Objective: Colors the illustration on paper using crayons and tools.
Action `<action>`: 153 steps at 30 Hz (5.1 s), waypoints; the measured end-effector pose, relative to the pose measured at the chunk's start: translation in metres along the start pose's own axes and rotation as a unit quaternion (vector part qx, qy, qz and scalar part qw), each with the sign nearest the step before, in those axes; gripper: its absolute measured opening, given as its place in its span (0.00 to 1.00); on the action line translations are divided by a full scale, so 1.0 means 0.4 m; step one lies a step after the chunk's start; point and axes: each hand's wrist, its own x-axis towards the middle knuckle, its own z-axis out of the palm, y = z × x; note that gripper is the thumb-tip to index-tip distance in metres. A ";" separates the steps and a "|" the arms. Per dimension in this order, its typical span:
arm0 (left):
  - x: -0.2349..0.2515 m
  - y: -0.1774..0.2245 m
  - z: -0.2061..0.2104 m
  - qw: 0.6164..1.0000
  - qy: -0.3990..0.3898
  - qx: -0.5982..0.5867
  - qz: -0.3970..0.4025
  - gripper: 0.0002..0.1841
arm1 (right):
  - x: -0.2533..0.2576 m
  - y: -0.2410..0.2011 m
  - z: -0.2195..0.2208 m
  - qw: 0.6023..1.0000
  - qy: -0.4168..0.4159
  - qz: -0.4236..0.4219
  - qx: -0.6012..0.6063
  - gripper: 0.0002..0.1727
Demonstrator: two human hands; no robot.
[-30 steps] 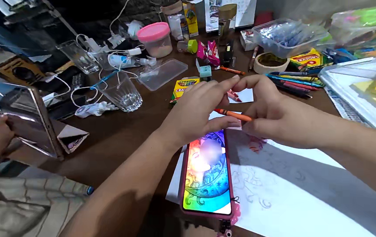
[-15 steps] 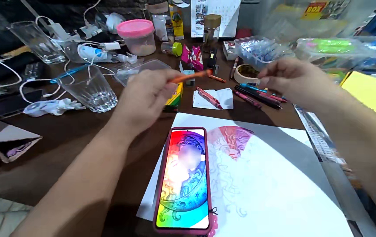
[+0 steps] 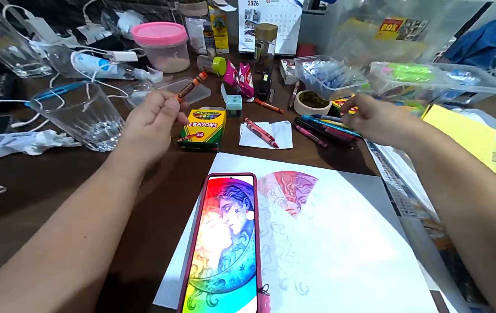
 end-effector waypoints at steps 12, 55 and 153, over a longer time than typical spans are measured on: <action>-0.013 0.039 0.006 0.997 -0.039 -0.061 0.000 0.16 | -0.040 -0.108 -0.012 0.996 -0.002 -0.026 -0.091 0.22; -0.005 0.018 0.014 0.983 -0.127 -0.134 -0.013 0.19 | -0.167 -0.264 0.197 0.878 -0.020 -0.280 0.388 0.14; -0.008 0.016 0.001 0.978 -0.178 -0.103 -0.032 0.14 | -0.167 -0.263 0.198 0.878 -0.012 -0.285 0.384 0.14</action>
